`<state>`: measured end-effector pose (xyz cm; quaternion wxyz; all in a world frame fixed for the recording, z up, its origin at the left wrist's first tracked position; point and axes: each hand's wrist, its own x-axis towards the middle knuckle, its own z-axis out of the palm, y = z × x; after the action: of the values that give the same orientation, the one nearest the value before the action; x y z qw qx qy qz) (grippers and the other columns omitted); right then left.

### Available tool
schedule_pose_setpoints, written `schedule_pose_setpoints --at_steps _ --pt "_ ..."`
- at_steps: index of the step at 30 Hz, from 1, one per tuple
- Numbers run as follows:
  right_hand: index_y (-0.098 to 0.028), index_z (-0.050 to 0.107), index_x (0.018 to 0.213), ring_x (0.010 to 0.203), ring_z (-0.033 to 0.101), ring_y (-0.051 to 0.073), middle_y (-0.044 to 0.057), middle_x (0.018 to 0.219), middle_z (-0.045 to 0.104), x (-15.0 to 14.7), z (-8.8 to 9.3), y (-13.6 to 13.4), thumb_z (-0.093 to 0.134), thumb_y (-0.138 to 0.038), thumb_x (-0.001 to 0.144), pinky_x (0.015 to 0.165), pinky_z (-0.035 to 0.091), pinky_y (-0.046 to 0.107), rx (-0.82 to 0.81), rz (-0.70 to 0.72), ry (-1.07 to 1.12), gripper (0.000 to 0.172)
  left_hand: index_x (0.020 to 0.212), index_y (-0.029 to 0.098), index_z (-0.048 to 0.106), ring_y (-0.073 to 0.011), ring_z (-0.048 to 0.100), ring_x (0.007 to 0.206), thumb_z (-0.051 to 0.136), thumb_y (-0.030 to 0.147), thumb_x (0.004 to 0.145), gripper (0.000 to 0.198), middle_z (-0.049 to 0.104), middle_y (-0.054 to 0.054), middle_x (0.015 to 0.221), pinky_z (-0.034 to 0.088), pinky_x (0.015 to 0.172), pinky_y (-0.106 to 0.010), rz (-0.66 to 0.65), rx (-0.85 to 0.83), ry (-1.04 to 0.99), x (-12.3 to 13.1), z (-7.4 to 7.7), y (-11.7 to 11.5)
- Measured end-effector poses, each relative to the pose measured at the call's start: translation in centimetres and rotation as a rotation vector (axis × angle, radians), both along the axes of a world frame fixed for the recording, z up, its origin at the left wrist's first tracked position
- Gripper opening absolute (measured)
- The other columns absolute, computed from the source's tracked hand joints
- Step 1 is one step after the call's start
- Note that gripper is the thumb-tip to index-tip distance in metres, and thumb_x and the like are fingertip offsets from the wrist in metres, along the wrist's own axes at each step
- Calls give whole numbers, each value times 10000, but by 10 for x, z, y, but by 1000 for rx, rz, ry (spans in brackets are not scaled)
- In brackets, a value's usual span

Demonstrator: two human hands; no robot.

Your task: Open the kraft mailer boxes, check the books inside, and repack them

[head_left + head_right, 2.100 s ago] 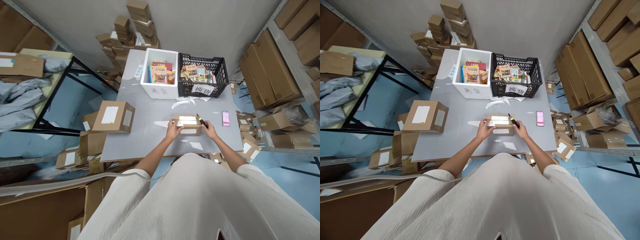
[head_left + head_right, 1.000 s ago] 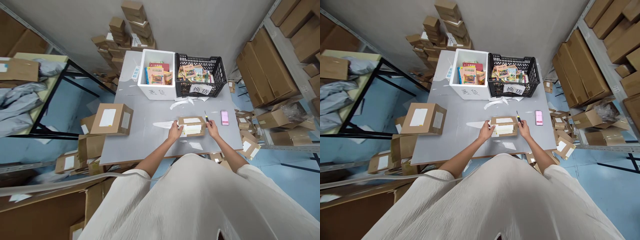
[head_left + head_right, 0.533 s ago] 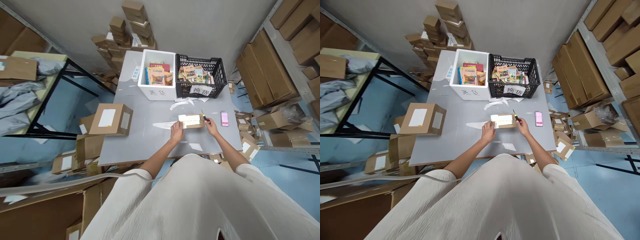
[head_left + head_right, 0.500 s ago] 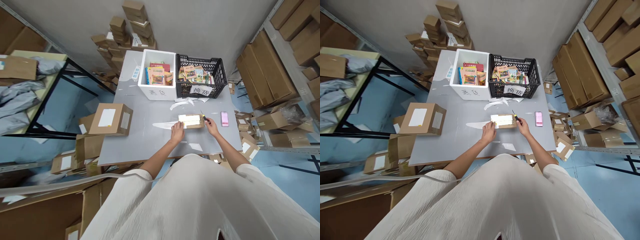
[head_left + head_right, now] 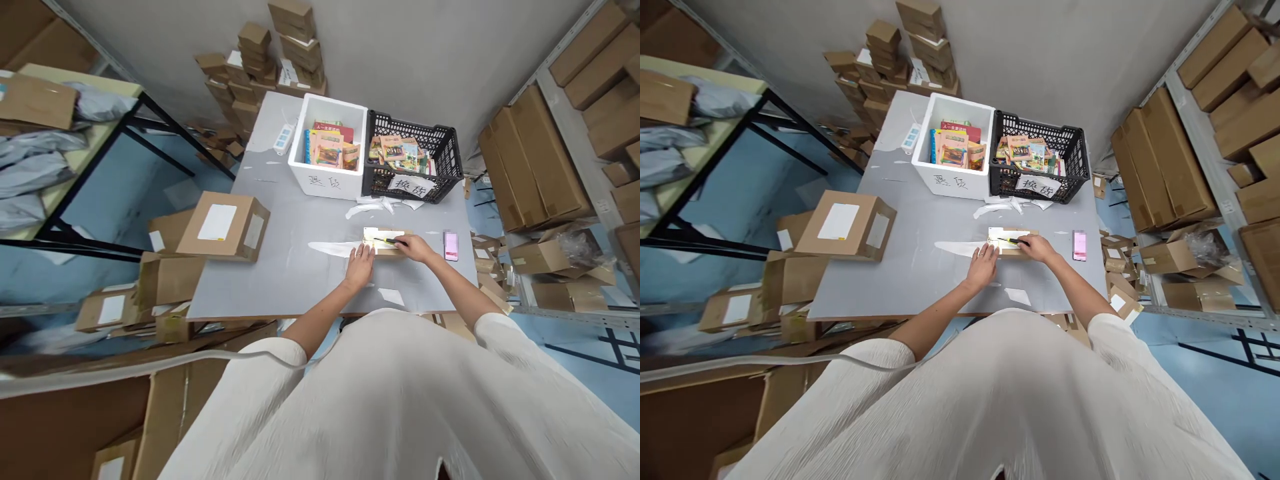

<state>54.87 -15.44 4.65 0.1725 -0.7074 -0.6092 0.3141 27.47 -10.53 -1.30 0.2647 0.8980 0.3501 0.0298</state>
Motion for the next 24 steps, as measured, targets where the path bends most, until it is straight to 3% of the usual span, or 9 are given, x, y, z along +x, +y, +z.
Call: schedule_pose_setpoints --at_steps 9,24 --pt "-287 880 1270 1170 747 346 108 1221 858 -17 1 31 602 -533 1101 963 548 394 -63 145 -179 408 1749 160 470 -406 362 1715 543 147 945 808 529 -228 1747 173 1426 -641 -3 9 -2 4 -1 1" --pt "-303 888 1181 1117 742 336 104 1154 848 -22 2 42 636 -576 1084 959 526 388 -89 146 -202 384 1738 153 484 -400 356 1719 529 146 962 778 518 -232 1753 197 1421 -625 -40 37 7 2 -1 2"
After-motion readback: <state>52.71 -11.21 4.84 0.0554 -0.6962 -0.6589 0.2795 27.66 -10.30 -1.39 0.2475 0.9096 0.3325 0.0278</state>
